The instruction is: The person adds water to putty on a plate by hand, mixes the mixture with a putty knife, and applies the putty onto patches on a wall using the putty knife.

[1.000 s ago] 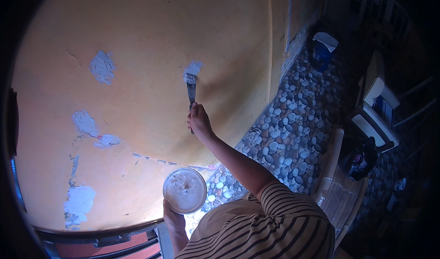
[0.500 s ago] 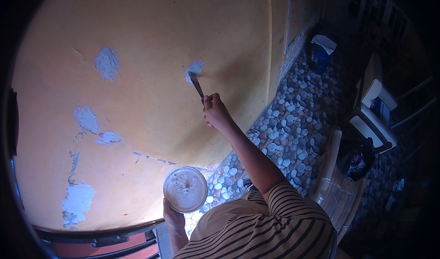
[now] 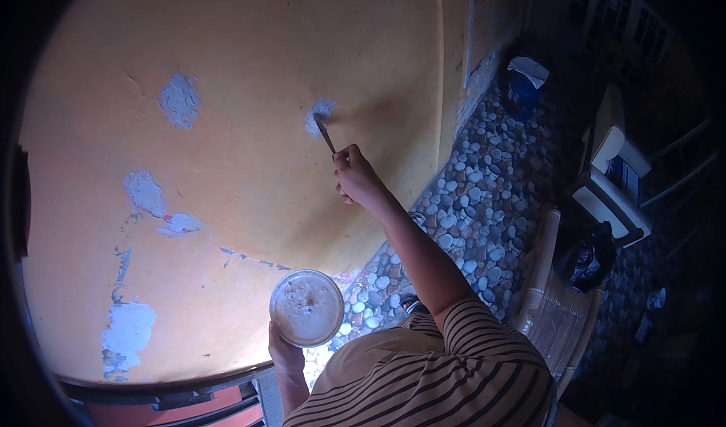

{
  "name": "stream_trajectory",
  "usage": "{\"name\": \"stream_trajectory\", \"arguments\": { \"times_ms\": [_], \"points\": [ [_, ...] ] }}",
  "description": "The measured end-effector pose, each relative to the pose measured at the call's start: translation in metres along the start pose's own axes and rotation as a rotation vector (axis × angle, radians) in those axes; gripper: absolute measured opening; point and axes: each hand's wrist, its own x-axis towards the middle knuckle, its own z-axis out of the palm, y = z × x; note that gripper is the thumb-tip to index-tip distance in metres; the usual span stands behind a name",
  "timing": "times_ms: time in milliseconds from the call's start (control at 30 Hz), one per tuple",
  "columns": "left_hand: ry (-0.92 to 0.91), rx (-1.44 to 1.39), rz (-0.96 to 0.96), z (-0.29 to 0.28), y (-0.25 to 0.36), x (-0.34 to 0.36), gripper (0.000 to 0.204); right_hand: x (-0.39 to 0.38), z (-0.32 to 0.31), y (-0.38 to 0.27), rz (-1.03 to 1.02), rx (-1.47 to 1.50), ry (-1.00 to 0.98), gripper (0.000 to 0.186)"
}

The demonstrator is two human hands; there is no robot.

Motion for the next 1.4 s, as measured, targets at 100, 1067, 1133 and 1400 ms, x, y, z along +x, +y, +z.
{"name": "stream_trajectory", "arguments": {
  "times_ms": [100, 1067, 1133, 1400],
  "points": [
    [-0.018, 0.018, 0.013, 0.001, 0.003, -0.002, 0.05, 0.01, -0.01, -0.01, -0.03, 0.041, 0.121, 0.016],
    [-0.01, -0.021, 0.022, -0.018, -0.009, -0.003, 0.042, 0.021, -0.022, -0.047, 0.216, 1.029, -0.486, 0.025],
    [0.039, -0.015, 0.011, -0.018, -0.009, -0.004, 0.042, 0.012, -0.027, -0.048, 0.174, 0.985, -0.444, 0.023],
    [0.044, -0.011, 0.007, -0.015, -0.01, -0.003, 0.042, 0.013, 0.015, 0.01, -0.192, 0.081, 0.128, 0.02]
  ]
}}
